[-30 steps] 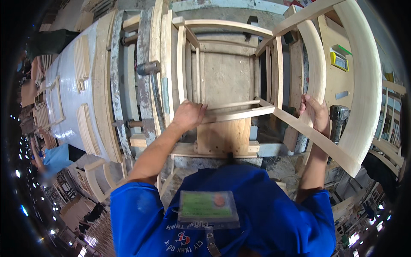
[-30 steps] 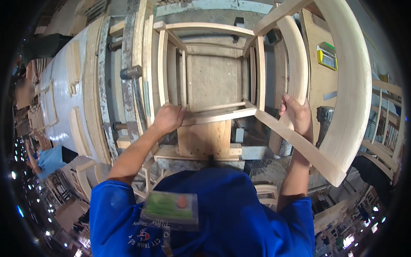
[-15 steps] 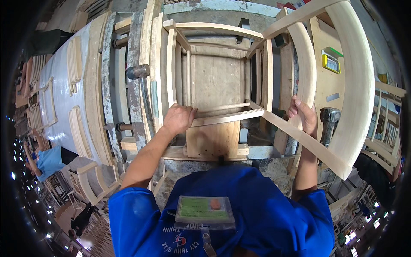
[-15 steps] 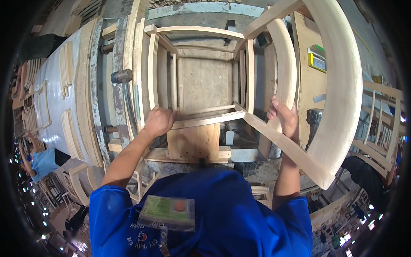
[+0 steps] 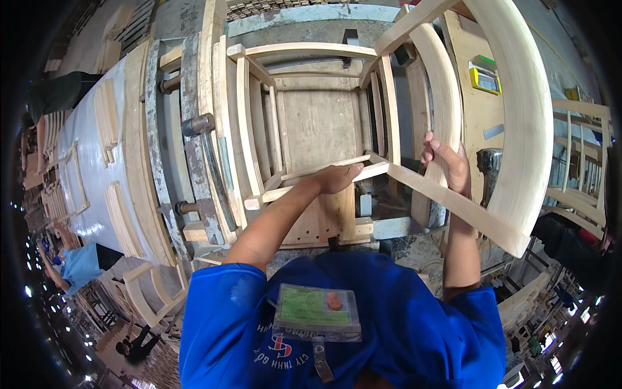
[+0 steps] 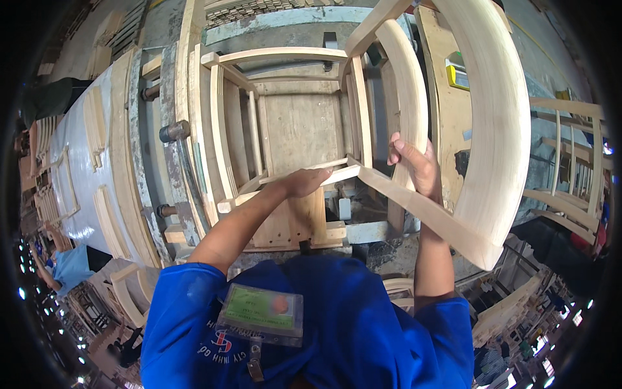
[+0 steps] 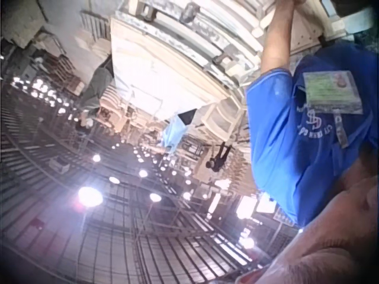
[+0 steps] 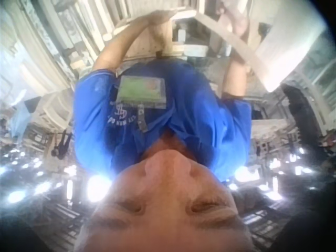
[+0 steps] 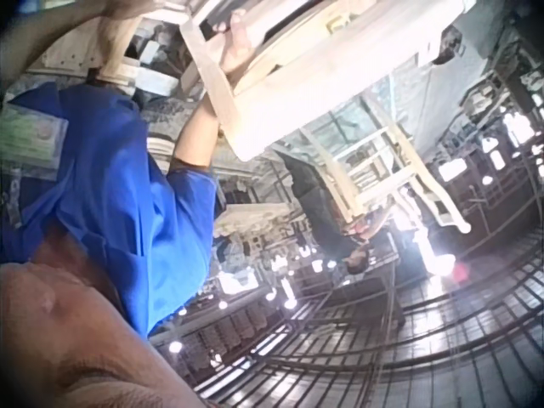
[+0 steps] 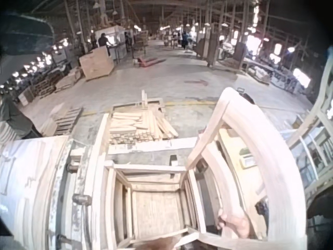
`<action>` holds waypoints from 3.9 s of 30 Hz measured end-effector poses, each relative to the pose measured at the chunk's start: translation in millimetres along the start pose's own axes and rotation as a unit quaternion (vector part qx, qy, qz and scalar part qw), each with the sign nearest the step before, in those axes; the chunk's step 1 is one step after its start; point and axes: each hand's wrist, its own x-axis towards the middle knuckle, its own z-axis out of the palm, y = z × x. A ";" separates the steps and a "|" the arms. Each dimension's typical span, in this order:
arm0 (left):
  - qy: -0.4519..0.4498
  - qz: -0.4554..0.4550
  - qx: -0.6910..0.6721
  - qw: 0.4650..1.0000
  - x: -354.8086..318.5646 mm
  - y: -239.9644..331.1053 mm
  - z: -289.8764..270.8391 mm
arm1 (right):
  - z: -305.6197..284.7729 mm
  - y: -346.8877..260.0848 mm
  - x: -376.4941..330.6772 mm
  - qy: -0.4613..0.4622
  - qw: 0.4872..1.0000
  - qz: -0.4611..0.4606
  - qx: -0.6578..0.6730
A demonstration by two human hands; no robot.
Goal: The person assembles wooden chair frames using a cordless drill. They position chair parts on a jig, drill screws to secure joints, and move completed frames to a nearby table.
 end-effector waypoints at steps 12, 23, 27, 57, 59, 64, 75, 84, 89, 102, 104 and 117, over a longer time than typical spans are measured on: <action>-0.017 0.011 -0.007 1.000 -8.1 14.4 -9.3 | -29.0 -5.4 -27.1 0.252 0.965 0.018 -0.071; -0.065 -0.001 -0.040 0.997 -4.0 12.8 -15.6 | -126.8 49.3 -190.9 0.278 0.568 0.072 -0.772; -0.050 -0.005 -0.023 0.998 -10.3 20.7 -17.1 | -117.3 45.8 -193.4 0.279 0.596 0.142 -0.739; 0.529 0.030 0.018 0.848 -156.2 -39.2 -87.9 | -107.4 80.0 -219.6 0.396 0.594 -0.125 -0.690; 0.624 -0.057 0.111 0.771 -194.7 -63.0 -108.7 | -97.9 77.1 -220.4 0.403 0.600 -0.156 -0.673; 0.650 -0.221 0.213 0.695 -231.1 -107.1 -107.9 | -66.5 71.8 -218.1 0.386 0.635 -0.228 -0.629; 0.572 -0.189 0.088 0.793 -221.5 -109.3 -139.5 | -4.6 68.3 -230.7 0.292 0.776 -0.248 -0.502; 0.527 0.138 -0.417 0.728 -218.2 4.9 -75.2 | 113.6 65.9 -171.4 -0.048 0.968 -0.135 -0.207; 0.517 0.337 -0.402 0.677 -197.9 57.6 -15.3 | 217.7 50.1 -132.6 -0.300 0.927 -0.004 -0.223; 0.770 0.014 -0.282 0.573 -316.8 -124.9 41.0 | 250.6 -87.7 -150.0 -0.243 0.905 -0.231 -0.262; 0.775 -0.008 -0.318 0.546 -326.6 -137.3 54.7 | 273.6 -144.1 -158.7 -0.248 0.891 -0.346 -0.156; 0.786 -0.064 -0.325 0.522 -301.6 -156.4 69.2 | 168.9 149.1 -120.4 -0.224 0.766 -0.184 -0.574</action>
